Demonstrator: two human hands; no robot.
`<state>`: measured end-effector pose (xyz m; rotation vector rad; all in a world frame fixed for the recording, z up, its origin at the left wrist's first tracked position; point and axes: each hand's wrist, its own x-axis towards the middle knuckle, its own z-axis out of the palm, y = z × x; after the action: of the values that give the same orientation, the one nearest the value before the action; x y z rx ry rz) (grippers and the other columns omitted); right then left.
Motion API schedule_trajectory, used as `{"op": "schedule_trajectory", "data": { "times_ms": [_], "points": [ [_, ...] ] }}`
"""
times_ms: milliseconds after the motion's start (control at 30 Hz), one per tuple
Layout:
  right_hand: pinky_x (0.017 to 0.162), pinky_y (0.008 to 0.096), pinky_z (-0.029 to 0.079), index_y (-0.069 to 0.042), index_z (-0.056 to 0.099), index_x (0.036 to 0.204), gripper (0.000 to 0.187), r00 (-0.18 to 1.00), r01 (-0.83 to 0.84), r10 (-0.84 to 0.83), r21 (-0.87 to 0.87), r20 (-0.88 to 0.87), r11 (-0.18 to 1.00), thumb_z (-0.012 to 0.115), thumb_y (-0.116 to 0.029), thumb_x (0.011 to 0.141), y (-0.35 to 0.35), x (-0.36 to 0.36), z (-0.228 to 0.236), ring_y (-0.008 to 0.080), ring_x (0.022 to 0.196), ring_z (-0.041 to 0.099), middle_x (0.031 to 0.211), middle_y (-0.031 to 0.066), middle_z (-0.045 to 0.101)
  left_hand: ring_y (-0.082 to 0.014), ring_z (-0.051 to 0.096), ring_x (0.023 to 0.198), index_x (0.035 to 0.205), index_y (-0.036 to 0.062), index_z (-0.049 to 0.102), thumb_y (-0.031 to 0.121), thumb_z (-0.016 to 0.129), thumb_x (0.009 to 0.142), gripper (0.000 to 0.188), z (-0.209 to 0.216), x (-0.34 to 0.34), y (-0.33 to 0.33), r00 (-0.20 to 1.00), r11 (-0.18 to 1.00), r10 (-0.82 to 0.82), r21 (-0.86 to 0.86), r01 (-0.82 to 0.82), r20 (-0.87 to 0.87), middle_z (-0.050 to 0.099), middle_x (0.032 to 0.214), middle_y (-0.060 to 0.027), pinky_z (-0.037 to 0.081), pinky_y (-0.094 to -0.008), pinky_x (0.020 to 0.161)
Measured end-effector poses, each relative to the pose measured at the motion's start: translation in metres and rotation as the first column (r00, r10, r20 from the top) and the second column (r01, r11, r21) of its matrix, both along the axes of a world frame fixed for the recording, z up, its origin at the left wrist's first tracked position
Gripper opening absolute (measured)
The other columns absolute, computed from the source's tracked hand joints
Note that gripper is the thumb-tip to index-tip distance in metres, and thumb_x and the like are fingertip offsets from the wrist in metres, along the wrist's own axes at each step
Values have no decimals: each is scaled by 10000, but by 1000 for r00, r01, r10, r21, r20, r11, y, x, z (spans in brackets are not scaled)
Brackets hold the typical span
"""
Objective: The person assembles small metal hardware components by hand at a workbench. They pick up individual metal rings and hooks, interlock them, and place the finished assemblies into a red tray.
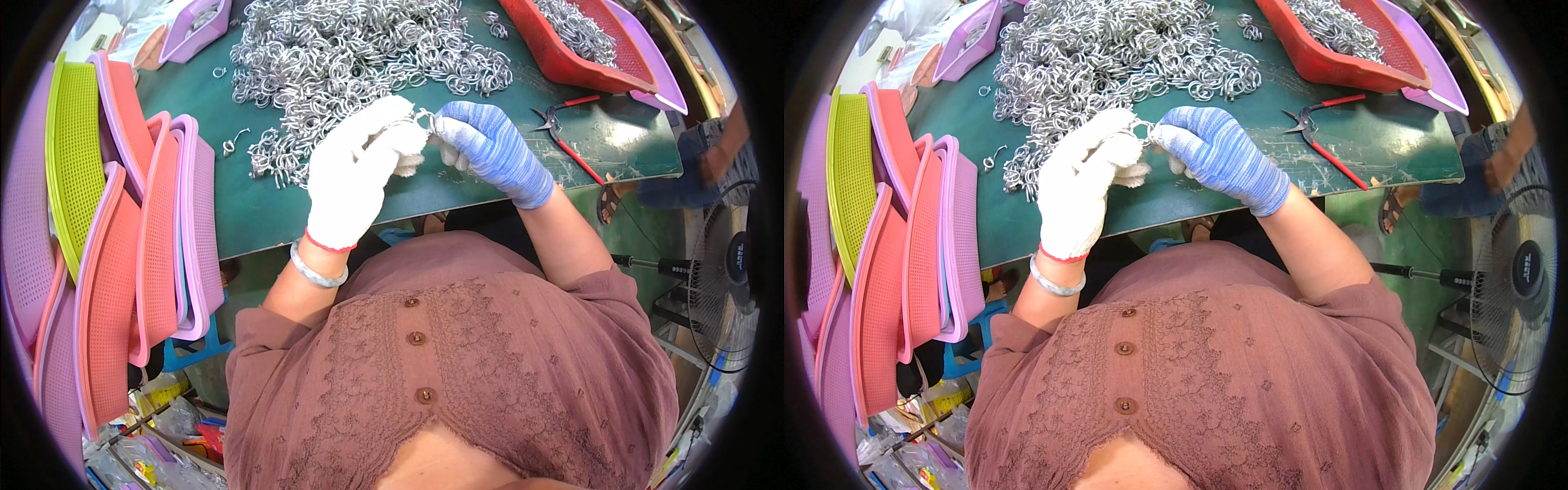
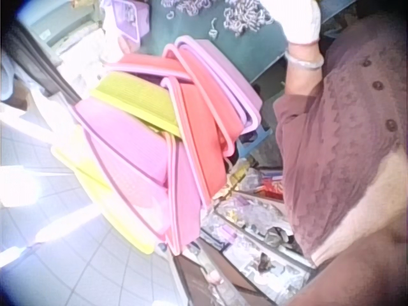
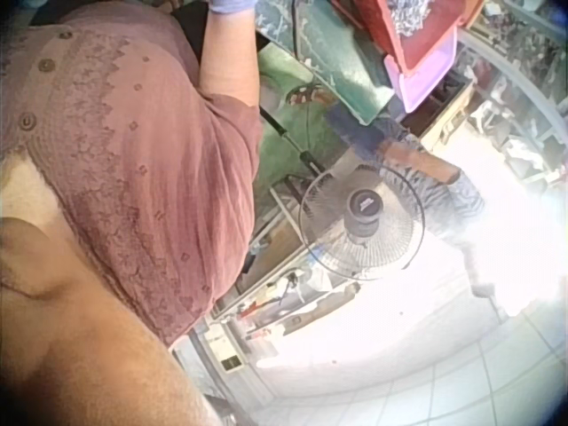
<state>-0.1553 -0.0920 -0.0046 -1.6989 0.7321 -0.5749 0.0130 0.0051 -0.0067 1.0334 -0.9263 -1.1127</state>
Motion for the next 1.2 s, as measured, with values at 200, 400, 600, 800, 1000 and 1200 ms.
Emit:
{"op": "schedule_trajectory", "data": {
  "times_ms": [200,400,600,800,1000,1200],
  "points": [
    [558,250,470,-11,636,939,235,993,90,-80,-112,85,990,511,-211,940,9,2,-2,103,604,581,661,53,609,-183,668,875,1227,-87,559,-110,565,842,385,-14,-4,4,866,946,255,-298,-131,430,657,1077,-158,554,-269,786],
    [577,231,472,-23,637,955,248,982,87,-97,63,163,994,499,-229,957,14,3,-2,99,638,588,720,44,628,-235,667,942,1222,-100,555,-185,526,822,411,-19,-10,9,919,908,247,-405,-108,308,632,1140,-205,562,-323,825],
    [578,219,466,-20,636,967,256,965,43,-59,67,257,997,494,-232,957,10,2,-12,85,629,562,738,37,620,-256,662,957,1232,-104,542,-198,514,822,422,-25,-8,10,878,904,270,-417,-91,394,622,1142,-216,568,-355,834],
    [601,226,479,-6,637,1002,237,955,122,-87,-110,283,986,480,-181,965,10,4,-15,80,648,564,744,34,613,-238,659,944,1250,-104,526,-173,552,821,436,-19,-17,10,950,947,205,-292,-131,236,631,1113,-200,564,-344,833],
    [621,223,499,-3,639,1035,230,960,130,-109,-66,258,989,478,-153,967,12,5,-11,82,677,589,791,40,634,-225,654,951,1276,-86,504,-147,612,804,488,-14,-20,9,957,959,214,-229,-167,195,637,1090,-192,560,-334,825],
    [584,206,487,-17,648,1042,248,960,111,-95,-46,262,993,477,-181,968,9,7,-17,64,682,589,830,34,644,-243,659,946,1336,-69,434,-159,609,797,574,-8,-25,8,979,955,184,-251,-158,86,634,1093,-206,556,-340,827]
  ]
}}
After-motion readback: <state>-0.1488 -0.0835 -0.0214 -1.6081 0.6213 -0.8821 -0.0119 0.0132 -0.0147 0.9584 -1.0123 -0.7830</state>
